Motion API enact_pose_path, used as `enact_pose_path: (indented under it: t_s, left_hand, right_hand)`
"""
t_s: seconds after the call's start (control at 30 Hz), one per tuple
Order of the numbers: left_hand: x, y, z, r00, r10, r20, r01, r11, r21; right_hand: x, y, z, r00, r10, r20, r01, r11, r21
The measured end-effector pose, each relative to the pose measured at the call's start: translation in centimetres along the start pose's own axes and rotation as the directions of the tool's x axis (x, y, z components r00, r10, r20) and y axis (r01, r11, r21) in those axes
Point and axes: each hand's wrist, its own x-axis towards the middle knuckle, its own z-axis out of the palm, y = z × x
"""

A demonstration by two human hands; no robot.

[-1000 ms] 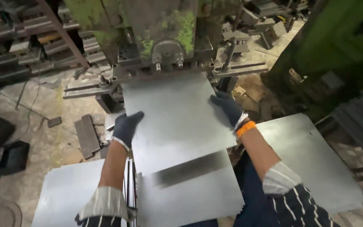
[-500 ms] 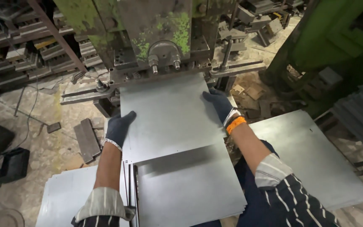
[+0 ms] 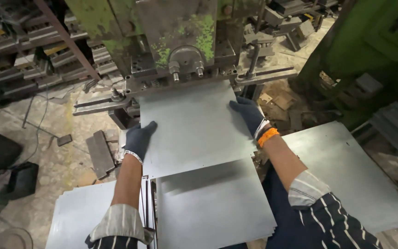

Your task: Feeding metal sheets into an industrial stamping press and then stacking them.

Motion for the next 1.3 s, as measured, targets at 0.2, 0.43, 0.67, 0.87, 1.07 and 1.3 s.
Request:
enact_pose_path:
  t_s: [0.2, 0.43, 0.67, 0.87, 1.07, 1.3]
  left_hand:
    - [1.2, -0.8, 0.1, 0.998, -0.068, -0.003, 0.067, 0.975, 0.213]
    - [0.7, -0.7, -0.3, 0.999, -0.027, 0.029, 0.025, 0.998, 0.049]
    - [-0.4, 0.7, -0.5, 0.997, -0.012, 0.082, -0.024, 0.906, 0.422]
    - [-4.1, 3.5, -0.1, 0.993, -0.068, 0.098, 0.027, 0.928, 0.371]
    - [-1.7, 1.8, -0.3, 0.990, -0.077, 0.117, 0.028, 0.928, 0.372]
    - [3.3, -3.8, 0.2, 0.983, -0.070, 0.170, 0.009, 0.943, 0.334]
  right_hand:
    - [-1.1, -0.7, 0.8, 1.000, -0.009, 0.029, 0.013, 0.994, -0.113]
    - [1.7, 1.6, 0.3, 0.999, -0.036, 0.009, 0.037, 0.977, -0.210]
    - [0.2, 0.4, 0.9, 0.999, -0.049, 0.008, 0.050, 0.981, -0.189]
    - [1.4, 0.6, 0.5, 1.000, -0.010, 0.028, 0.016, 0.974, -0.226]
    - [1.7, 1.2, 0.5, 0.999, -0.027, 0.033, 0.031, 0.990, -0.139]
    - [-0.2, 1.2, -0.2, 0.996, -0.049, 0.075, 0.056, 0.994, -0.098]
